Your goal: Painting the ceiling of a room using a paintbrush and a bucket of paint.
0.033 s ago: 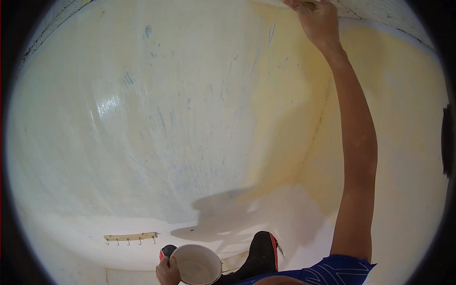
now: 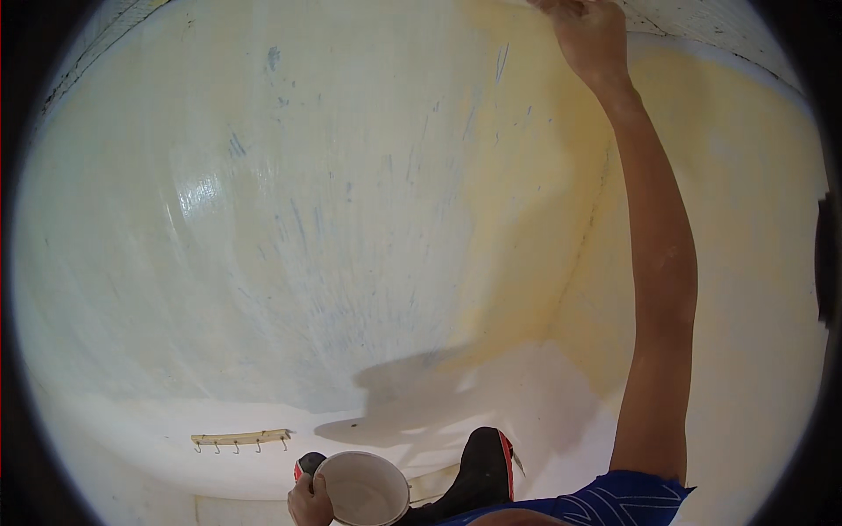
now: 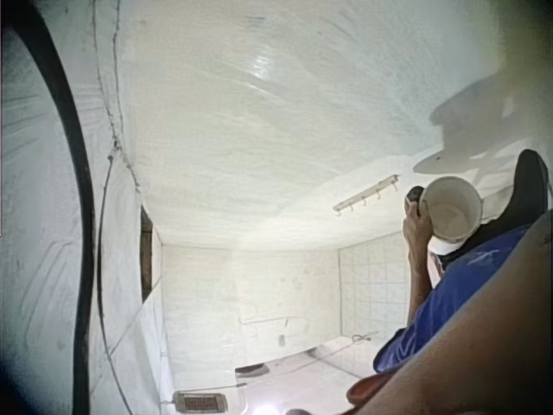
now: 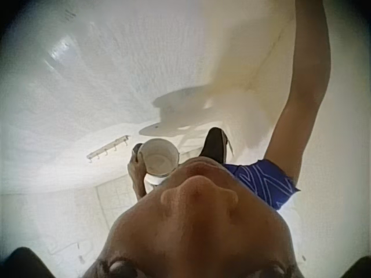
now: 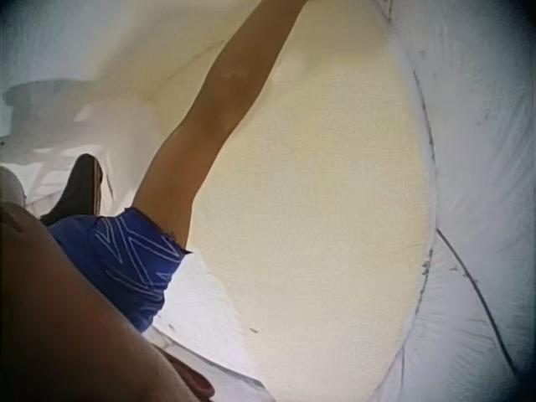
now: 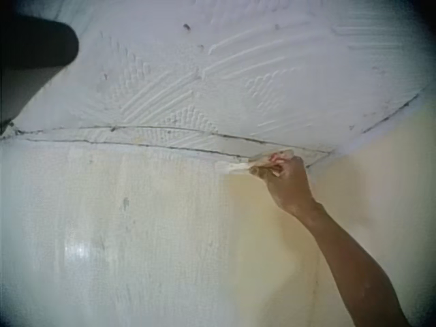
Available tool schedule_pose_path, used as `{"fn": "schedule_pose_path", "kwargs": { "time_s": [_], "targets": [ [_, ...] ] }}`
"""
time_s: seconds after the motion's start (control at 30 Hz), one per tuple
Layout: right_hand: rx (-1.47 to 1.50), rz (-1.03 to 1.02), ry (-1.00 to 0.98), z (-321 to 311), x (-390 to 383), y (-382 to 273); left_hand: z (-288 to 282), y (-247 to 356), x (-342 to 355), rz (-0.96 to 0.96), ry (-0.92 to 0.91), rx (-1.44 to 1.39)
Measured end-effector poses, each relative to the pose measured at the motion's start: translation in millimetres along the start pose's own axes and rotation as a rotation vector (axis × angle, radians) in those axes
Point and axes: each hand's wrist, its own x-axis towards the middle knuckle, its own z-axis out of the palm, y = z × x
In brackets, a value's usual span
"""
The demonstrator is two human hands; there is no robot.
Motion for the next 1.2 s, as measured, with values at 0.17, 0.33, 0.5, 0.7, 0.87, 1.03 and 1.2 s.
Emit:
{"fn": "schedule_pose_path", "kwargs": {
  "time_s": [0.17,0.33,0.5,0.7,0.87,1.03,1.2],
  "targets": [
    [-0.043,0.286,0.035,9,17,-11,6,-7,5,0.087,0.038,-0.033],
    [0.182,0.324,-0.136,0,-17,10,13,-20,6,0.021,0.045,0.066],
    [0.422,0.236,-0.033,-3,-3,23,10,-19,5,0.028,0.022,0.078],
    [0.19,0.27,-0.021,15,-4,5,4,-1,0,0.016,0.037,0.049],
    [0.102,0.331,-0.239,0,-104,-36,-6,6,-4,-0.05,-0.015,0.05],
    [0.313,0.433,-0.408,-14,-201,-59,-6,6,-13,0.0,0.046,-0.056],
    [0.565,0.546,-0.58,-13,-213,-65,14,-20,-8,0.13,0.221,-0.112]
  ]
}}
